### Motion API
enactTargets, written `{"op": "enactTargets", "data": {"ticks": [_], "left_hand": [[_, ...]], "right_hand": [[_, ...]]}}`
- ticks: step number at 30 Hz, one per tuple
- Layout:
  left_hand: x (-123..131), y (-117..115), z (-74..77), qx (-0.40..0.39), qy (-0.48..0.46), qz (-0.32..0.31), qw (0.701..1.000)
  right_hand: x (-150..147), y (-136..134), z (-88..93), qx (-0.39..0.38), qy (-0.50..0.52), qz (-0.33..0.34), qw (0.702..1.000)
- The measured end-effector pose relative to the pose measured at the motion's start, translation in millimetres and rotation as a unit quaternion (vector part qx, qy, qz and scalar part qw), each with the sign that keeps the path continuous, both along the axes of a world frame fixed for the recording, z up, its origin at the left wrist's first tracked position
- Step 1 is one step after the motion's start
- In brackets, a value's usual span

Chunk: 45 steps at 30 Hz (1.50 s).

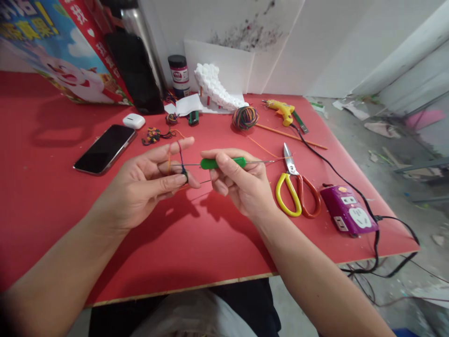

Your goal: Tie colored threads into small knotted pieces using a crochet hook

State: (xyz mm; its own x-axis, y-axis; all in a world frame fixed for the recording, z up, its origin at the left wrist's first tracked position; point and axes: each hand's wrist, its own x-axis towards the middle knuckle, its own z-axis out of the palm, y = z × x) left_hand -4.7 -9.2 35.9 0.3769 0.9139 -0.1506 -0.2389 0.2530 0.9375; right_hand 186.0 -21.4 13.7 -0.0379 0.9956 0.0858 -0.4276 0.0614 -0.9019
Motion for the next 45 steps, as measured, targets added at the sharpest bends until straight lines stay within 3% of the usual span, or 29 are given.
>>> {"op": "enactTargets", "data": {"ticks": [8,13,22,32,40,45], "left_hand": [[-0.1,-1.9,-1.6,-0.024,0.005,-0.047,0.999],[2.1,-3.9,-0.7,-0.017,0.046,-0.07,0.996],[1.6,-2.6,-3.0,-0.045,0.039,-0.07,0.996],[2.0,1.7,-3.5,-0.06,0.02,-0.047,0.997],[1.3,0.5,-2.6,-0.029,0.032,-0.019,0.999],[2.3,-2.5,1.1,-0.004,0.048,-0.015,0.999]], "right_hand": [[5.0,-5.7,-5.2,0.078,-0.13,0.016,0.988],[3.2,-5.5,-1.6,0.197,-0.219,0.029,0.955],[3.8,-2.2,1.1,0.284,-0.254,0.038,0.924],[1.1,-5.5,0.1,0.249,-0.272,-0.021,0.93],[2.1,-5.2,0.8,0.246,-0.275,-0.024,0.929],[6.1,-4.5,-3.0,0.178,-0.232,-0.03,0.956]]}}
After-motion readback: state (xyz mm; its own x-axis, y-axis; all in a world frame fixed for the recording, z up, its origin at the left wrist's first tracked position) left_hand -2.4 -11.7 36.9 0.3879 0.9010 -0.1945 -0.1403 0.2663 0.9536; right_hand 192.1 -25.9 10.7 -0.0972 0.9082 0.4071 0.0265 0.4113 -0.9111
